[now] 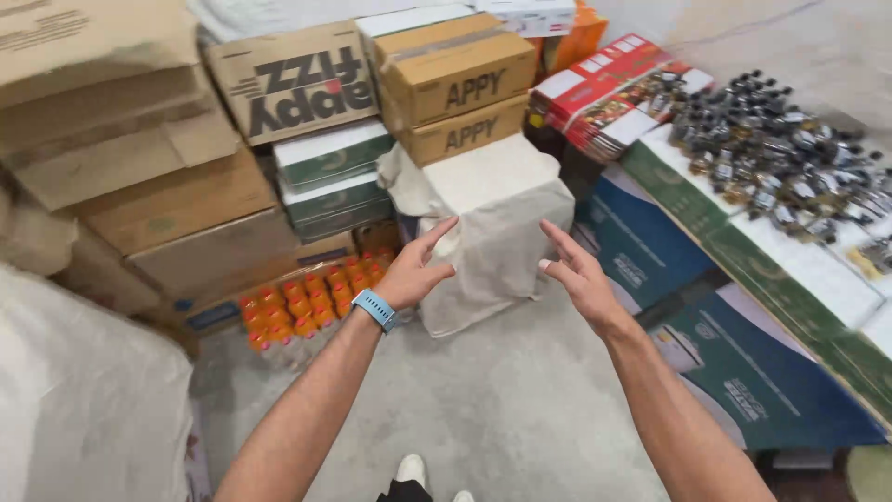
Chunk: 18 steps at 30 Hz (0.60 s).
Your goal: The person repeatedly picks up small black and white boxes from a table with bottles, walks to a second table, and places them into a neat grid. The person then returns to the first table to repeat the process.
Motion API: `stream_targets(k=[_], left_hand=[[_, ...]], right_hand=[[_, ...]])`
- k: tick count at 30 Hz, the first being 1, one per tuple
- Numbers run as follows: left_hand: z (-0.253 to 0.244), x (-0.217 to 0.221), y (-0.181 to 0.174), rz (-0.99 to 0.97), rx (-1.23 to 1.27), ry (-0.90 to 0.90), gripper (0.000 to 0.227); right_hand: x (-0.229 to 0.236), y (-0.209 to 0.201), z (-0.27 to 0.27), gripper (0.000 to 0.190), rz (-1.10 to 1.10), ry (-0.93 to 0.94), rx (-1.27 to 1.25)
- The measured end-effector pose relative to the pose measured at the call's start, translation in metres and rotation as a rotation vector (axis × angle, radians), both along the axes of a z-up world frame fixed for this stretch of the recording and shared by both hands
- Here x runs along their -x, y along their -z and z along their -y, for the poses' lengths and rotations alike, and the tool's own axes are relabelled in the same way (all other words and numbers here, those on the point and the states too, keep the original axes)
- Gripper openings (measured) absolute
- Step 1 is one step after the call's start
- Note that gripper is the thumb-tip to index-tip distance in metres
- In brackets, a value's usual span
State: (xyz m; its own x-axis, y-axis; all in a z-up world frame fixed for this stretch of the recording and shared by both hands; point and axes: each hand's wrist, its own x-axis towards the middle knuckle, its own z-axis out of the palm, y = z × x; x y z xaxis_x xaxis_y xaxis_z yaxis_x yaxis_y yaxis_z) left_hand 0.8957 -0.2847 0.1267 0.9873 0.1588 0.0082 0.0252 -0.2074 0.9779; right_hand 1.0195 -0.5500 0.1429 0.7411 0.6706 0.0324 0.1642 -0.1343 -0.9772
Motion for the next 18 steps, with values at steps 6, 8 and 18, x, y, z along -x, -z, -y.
stream_targets(k=[6, 8, 18], left_hand=[[0.098, -0.131, -0.013, -0.013, -0.014, 0.29, 0.084], [0.127, -0.174, -0.01, -0.01, -0.017, 0.384, 0.083], [0.261, -0.314, -0.054, -0.017, -0.03, 0.778, 0.081]], right_hand=[[-0.045, -0.008, 0.114, 0.072, 0.0, 0.272, 0.006], [-0.06, -0.005, 0.146, 0.072, 0.009, 0.368, 0.006], [-0.13, 0.0, 0.27, 0.071, -0.004, 0.76, 0.002]])
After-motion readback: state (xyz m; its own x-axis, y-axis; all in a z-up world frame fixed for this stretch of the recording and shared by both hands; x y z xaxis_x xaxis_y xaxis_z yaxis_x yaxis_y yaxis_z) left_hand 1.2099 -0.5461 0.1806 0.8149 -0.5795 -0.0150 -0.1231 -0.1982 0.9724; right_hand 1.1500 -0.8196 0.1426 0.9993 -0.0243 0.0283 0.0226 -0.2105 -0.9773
